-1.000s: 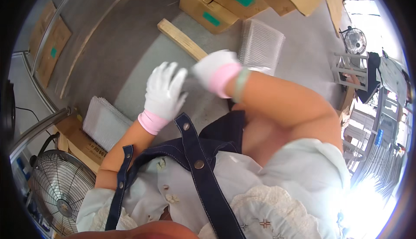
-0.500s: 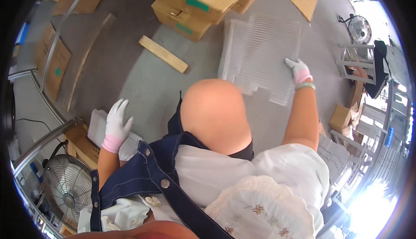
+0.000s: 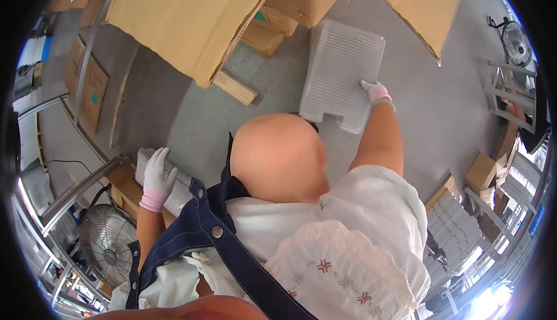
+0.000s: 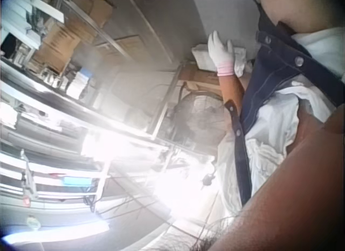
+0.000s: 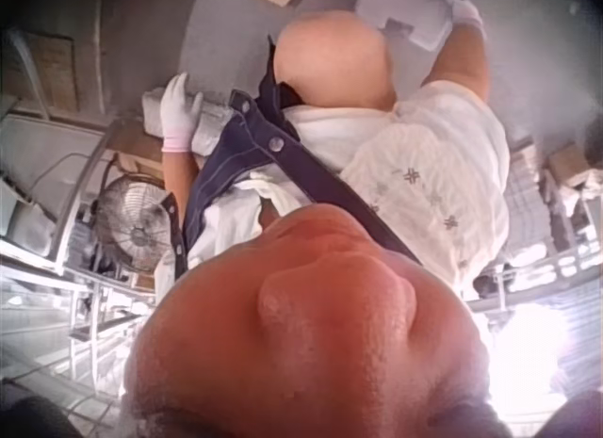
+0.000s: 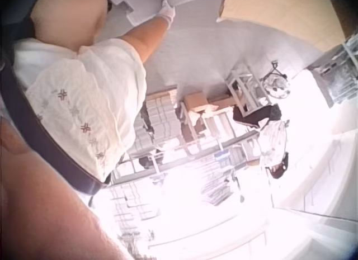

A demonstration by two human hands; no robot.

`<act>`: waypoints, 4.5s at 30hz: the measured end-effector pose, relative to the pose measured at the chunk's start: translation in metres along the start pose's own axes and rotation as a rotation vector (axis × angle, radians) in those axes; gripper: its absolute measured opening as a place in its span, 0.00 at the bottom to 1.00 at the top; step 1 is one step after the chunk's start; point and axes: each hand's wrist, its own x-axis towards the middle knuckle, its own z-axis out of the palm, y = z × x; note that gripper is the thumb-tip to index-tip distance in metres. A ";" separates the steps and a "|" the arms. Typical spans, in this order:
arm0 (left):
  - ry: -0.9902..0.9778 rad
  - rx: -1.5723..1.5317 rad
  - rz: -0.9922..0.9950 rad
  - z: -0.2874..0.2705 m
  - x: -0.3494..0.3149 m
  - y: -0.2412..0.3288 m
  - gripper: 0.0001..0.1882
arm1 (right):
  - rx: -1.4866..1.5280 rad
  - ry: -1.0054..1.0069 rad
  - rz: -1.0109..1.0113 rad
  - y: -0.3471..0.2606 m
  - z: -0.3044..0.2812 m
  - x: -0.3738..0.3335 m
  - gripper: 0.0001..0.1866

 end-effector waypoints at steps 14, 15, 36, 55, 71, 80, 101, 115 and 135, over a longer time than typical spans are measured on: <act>-0.129 -0.045 -1.354 0.114 -0.033 -0.138 0.38 | -0.873 0.315 -0.652 -0.073 0.023 -0.069 0.20; -0.083 -0.057 -1.507 0.128 -0.051 -0.147 0.42 | -0.889 0.171 -0.754 -0.117 0.042 -0.119 0.17; -0.076 -0.510 -1.233 0.162 -0.155 -0.211 0.50 | -1.045 -1.347 -1.112 -0.130 0.547 -0.439 0.22; -0.139 -0.481 -1.313 0.156 -0.148 -0.196 0.56 | -0.235 -1.428 0.068 -0.064 0.611 -0.469 0.32; 0.310 -0.576 -1.136 0.144 -0.205 -0.204 0.42 | -0.819 -0.953 -1.536 -0.055 0.620 -0.485 0.29; 0.423 -0.649 -0.980 0.152 -0.219 -0.202 0.46 | -0.122 -1.454 -0.115 -0.057 0.665 -0.494 0.34; 0.403 -0.543 -1.113 0.236 -0.158 -0.140 0.27 | -0.146 -1.250 0.485 -0.085 0.695 -0.488 0.23; -0.121 -0.256 -1.061 0.267 -0.155 -0.189 0.39 | 0.154 -1.411 -0.539 -0.206 0.605 -0.455 0.17; 0.839 -0.951 -0.439 -0.106 -0.077 -0.059 0.38 | 0.327 -1.111 -0.643 -0.289 0.341 -0.416 0.29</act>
